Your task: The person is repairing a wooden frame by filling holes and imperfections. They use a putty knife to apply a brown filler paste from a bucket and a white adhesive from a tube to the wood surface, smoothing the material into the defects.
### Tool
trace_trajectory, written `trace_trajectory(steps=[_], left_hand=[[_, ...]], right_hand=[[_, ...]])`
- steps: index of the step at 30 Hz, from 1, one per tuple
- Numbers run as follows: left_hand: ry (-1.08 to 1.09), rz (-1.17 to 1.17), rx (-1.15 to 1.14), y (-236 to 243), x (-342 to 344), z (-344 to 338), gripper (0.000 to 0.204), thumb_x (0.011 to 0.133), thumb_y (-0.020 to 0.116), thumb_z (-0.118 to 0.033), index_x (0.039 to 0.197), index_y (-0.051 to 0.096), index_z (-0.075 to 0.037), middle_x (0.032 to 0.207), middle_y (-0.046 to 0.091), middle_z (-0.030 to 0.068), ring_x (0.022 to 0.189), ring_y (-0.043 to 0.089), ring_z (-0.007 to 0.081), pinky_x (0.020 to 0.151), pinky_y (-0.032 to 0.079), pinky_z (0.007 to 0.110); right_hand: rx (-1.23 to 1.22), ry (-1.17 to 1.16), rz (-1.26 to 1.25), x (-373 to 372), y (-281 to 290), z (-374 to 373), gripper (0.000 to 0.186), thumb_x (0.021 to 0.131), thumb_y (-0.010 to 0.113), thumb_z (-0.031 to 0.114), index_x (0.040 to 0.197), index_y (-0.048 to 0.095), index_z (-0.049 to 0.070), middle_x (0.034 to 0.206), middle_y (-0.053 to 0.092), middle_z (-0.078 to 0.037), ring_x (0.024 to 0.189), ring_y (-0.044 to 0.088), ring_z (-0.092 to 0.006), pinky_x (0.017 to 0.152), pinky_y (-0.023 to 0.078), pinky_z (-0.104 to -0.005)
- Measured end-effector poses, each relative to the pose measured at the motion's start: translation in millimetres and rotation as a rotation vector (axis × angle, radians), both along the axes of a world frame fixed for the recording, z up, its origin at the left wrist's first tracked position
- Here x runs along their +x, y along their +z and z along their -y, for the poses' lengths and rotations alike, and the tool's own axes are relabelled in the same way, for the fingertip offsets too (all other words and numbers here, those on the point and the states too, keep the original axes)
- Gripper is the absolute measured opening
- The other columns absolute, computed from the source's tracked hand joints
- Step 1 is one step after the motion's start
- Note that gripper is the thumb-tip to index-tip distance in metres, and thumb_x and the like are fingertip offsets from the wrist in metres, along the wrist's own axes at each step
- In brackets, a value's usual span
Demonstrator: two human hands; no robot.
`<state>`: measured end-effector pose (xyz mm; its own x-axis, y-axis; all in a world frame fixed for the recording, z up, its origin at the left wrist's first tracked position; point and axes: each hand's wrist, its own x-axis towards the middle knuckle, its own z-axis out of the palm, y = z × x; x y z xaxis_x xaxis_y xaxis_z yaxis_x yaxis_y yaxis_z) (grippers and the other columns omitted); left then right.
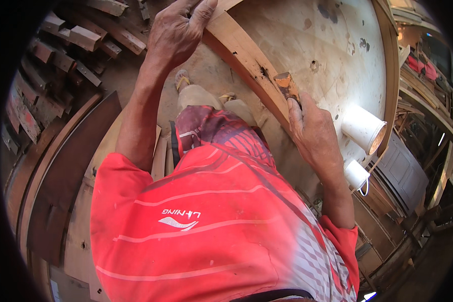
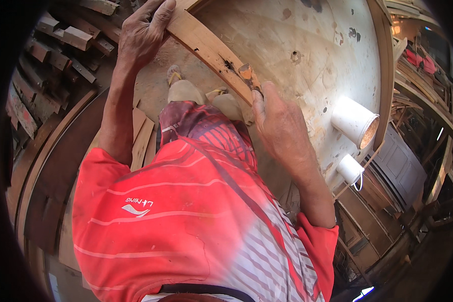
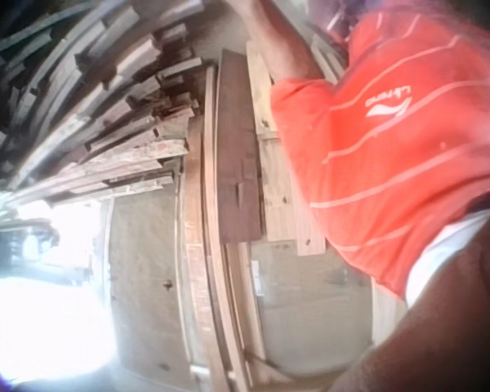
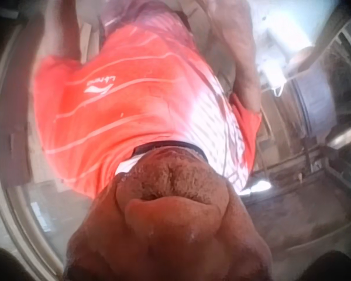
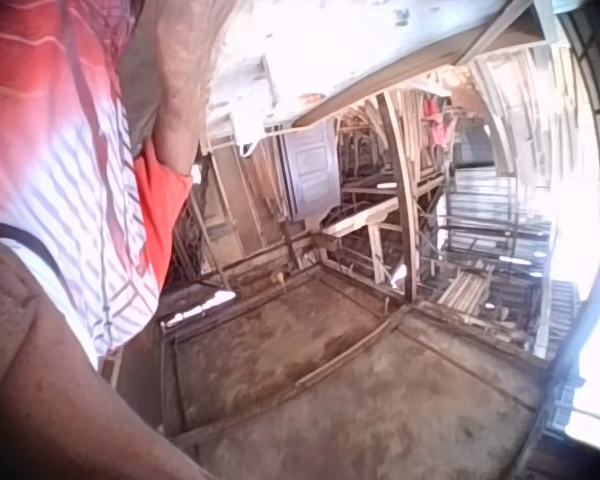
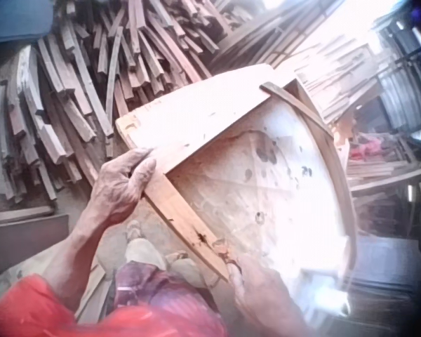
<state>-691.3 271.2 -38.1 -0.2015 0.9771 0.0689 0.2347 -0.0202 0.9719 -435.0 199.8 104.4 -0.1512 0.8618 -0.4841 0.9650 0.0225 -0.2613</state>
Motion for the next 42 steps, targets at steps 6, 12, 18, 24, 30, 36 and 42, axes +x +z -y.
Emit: trace_trajectory(steps=[6, 12, 18, 24, 30, 36, 42], left_hand=[[0.014, 0.027, 0.084, -13, -1, -3, 0.032, 0.104, 0.062, -0.017, 0.129, 0.068, 0.003, 0.118, 0.075, 0.0215, 0.109, 0.073, 0.0273, 0.095, 0.054, 0.035], [0.016, -0.016, 0.109, -12, -1, -3, 0.031, 0.103, 0.063, -0.015, 0.128, 0.068, 0.002, 0.116, 0.074, 0.0224, 0.108, 0.073, 0.0304, 0.094, 0.055, 0.036], [0.046, 0.053, 0.144, -19, 2, -4, 0.03, 0.102, 0.064, -0.014, 0.125, 0.069, 0.004, 0.113, 0.075, 0.0225, 0.104, 0.074, 0.031, 0.091, 0.056, 0.036], [0.049, 0.037, 0.111, -17, 4, -2, 0.029, 0.103, 0.064, -0.014, 0.125, 0.069, 0.004, 0.109, 0.076, 0.021, 0.104, 0.075, 0.0285, 0.09, 0.055, 0.035], [0.012, 0.028, 0.001, 9, 5, -1, 0.031, 0.106, 0.061, -0.016, 0.129, 0.068, 0.003, 0.11, 0.077, 0.0172, 0.101, 0.071, 0.0193, 0.091, 0.054, 0.032], [0.035, -0.038, -0.026, 6, 8, 0, 0.032, 0.108, 0.058, -0.019, 0.131, 0.068, 0.002, 0.111, 0.077, 0.0134, 0.102, 0.068, 0.0158, 0.091, 0.053, 0.031], [0.003, -0.02, -0.087, 4, 3, 2, 0.033, 0.108, 0.058, -0.021, 0.131, 0.067, 0.001, 0.111, 0.076, 0.0136, 0.102, 0.067, 0.0148, 0.091, 0.053, 0.031]], right_hand=[[-0.097, -0.101, -0.002, -5, -14, -1, 0.02, 0.105, 0.057, 0.02, 0.102, 0.055, 0.0, 0.071, 0.061, -0.03, 0.072, 0.062, -0.0531, 0.065, 0.044, -0.0605], [-0.216, -0.089, 0.135, -22, 1, -16, 0.023, 0.108, 0.052, 0.02, 0.111, 0.056, -0.002, 0.073, 0.063, -0.03, 0.071, 0.065, -0.0528, 0.065, 0.046, -0.0574], [-0.159, -0.193, 0.061, -33, -10, -1, 0.025, 0.108, 0.051, 0.019, 0.114, 0.054, -0.005, 0.075, 0.063, -0.032, 0.075, 0.064, -0.0545, 0.067, 0.046, -0.0577], [-0.21, -0.169, 0.01, -18, -12, -10, 0.026, 0.108, 0.052, 0.018, 0.117, 0.054, -0.006, 0.075, 0.062, -0.034, 0.076, 0.064, -0.0539, 0.067, 0.046, -0.057], [-0.196, -0.103, 0.003, -11, -19, -19, 0.023, 0.107, 0.053, 0.018, 0.114, 0.055, -0.003, 0.075, 0.062, -0.031, 0.075, 0.063, -0.0534, 0.067, 0.046, -0.057], [-0.066, 0.232, -0.051, 15, -38, -35, 0.019, 0.106, 0.055, 0.02, 0.103, 0.052, 0.002, 0.074, 0.064, -0.024, 0.073, 0.066, -0.0469, 0.063, 0.05, -0.0558], [0.151, 0.654, -0.09, 15, -5, -11, 0.016, 0.098, 0.069, 0.018, 0.101, 0.058, 0.007, 0.078, 0.065, -0.016, 0.066, 0.066, -0.0383, 0.054, 0.053, -0.0469]])
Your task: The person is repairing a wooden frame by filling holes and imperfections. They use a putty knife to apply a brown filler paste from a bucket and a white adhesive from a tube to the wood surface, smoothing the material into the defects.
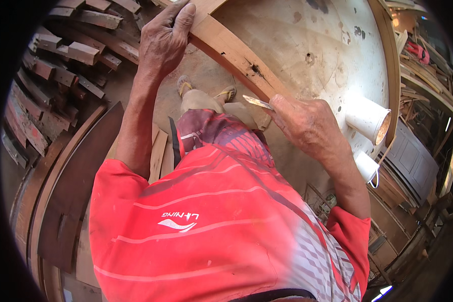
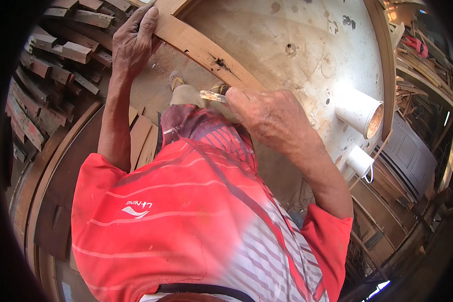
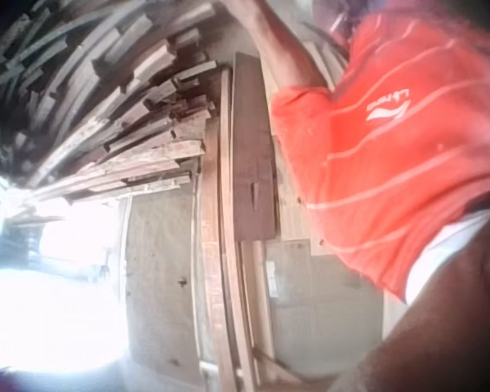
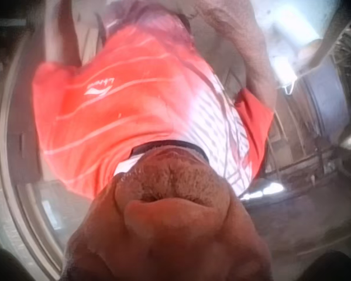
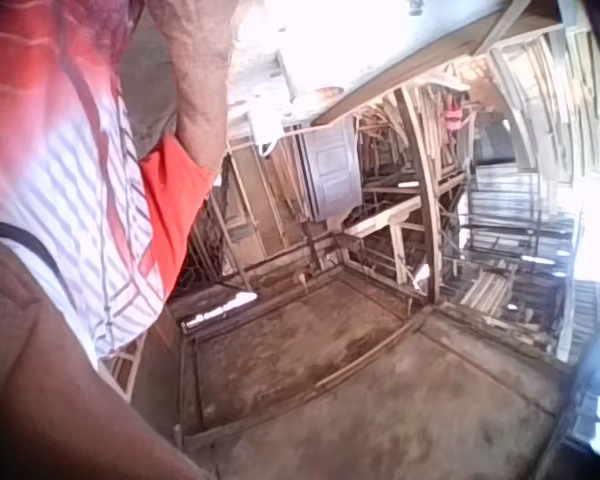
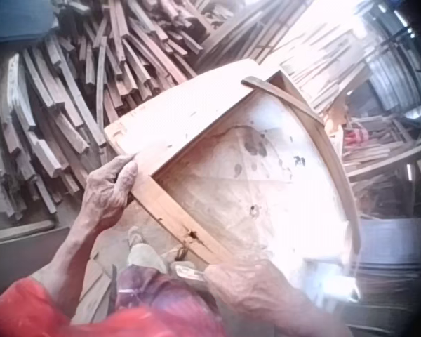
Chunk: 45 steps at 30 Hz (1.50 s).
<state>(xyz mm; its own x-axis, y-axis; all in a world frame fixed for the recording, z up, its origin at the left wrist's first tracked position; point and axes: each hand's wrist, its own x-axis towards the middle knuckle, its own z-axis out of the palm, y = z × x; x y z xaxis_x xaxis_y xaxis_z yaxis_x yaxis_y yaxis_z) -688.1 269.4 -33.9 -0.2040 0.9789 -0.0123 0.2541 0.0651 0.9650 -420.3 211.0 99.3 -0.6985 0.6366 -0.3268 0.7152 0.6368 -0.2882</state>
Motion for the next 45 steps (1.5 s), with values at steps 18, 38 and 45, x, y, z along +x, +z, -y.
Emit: trace_trajectory(steps=[18, 38, 45], left_hand=[[0.037, 0.033, 0.076, -8, 1, 0, 0.033, 0.107, 0.061, -0.021, 0.13, 0.068, 0.002, 0.116, 0.076, 0.0134, 0.108, 0.068, 0.0159, 0.094, 0.053, 0.03], [0.049, 0.058, 0.069, -38, -5, 0, 0.042, 0.111, 0.057, -0.032, 0.14, 0.064, -0.003, 0.116, 0.07, 0.0067, 0.099, 0.067, 0.0139, 0.079, 0.058, 0.029], [-0.028, -0.156, -0.069, -41, -6, -3, 0.055, 0.111, 0.052, -0.045, 0.144, 0.061, -0.001, 0.133, 0.069, 0.0143, 0.117, 0.063, 0.0213, 0.104, 0.048, 0.036]], right_hand=[[0.067, -0.082, 0.134, 16, -26, -11, 0.013, 0.099, 0.062, 0.014, 0.106, 0.053, 0.009, 0.084, 0.062, -0.015, 0.072, 0.066, -0.0382, 0.06, 0.053, -0.0487], [0.294, -0.772, -0.535, 35, -21, 59, 0.057, 0.098, 0.059, 0.003, 0.153, 0.044, -0.004, 0.094, 0.06, -0.015, 0.079, 0.064, -0.0248, 0.073, 0.055, -0.0388], [0.514, -1.098, -0.531, 109, -19, 158, 0.058, 0.093, 0.068, 0.009, 0.148, 0.049, 0.003, 0.092, 0.064, -0.019, 0.081, 0.068, -0.0406, 0.071, 0.056, -0.0514]])
